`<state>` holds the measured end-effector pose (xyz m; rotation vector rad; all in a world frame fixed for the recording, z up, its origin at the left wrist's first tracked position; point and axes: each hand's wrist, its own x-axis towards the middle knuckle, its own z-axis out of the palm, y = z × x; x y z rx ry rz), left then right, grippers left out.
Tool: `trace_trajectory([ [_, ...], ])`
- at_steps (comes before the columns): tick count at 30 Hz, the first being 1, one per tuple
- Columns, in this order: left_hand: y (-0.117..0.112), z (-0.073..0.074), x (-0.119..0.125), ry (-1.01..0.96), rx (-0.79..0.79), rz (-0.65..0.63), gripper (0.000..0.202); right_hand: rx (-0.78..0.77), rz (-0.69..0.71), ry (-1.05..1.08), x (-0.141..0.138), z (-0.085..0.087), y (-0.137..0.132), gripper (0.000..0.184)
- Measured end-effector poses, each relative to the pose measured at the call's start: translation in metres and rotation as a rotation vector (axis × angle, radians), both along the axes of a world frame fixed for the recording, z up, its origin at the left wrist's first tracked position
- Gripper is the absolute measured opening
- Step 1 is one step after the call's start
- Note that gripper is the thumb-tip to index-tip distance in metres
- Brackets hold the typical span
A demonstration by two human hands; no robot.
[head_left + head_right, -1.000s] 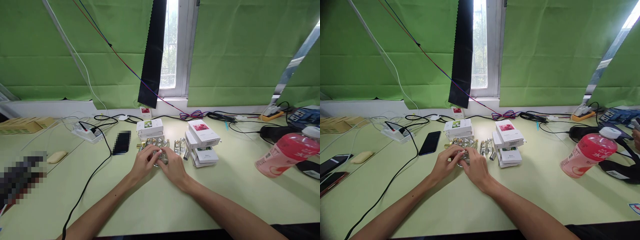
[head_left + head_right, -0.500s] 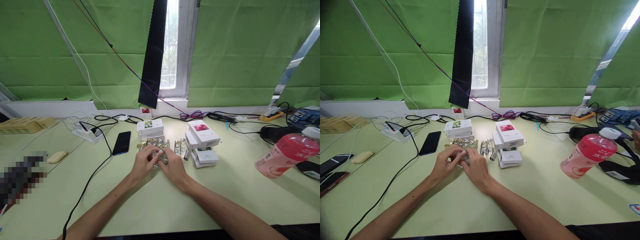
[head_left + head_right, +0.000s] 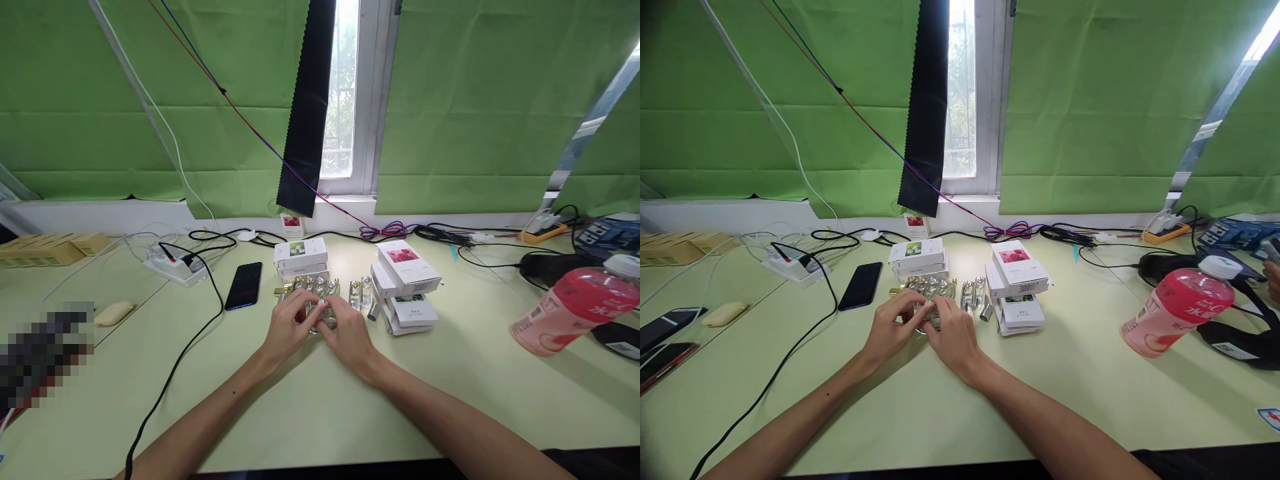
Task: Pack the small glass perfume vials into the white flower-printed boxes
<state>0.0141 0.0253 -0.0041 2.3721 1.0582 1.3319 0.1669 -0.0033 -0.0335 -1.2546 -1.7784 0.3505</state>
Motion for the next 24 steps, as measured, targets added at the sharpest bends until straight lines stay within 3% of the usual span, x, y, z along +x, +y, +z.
trace_trajectory([
  [24, 0.0006, -0.0022, -0.0009, 0.041, 0.064, -0.052, 0.005, 0.058, -0.054, -0.062, -0.0004, 0.0016, -0.0007, 0.033],
])
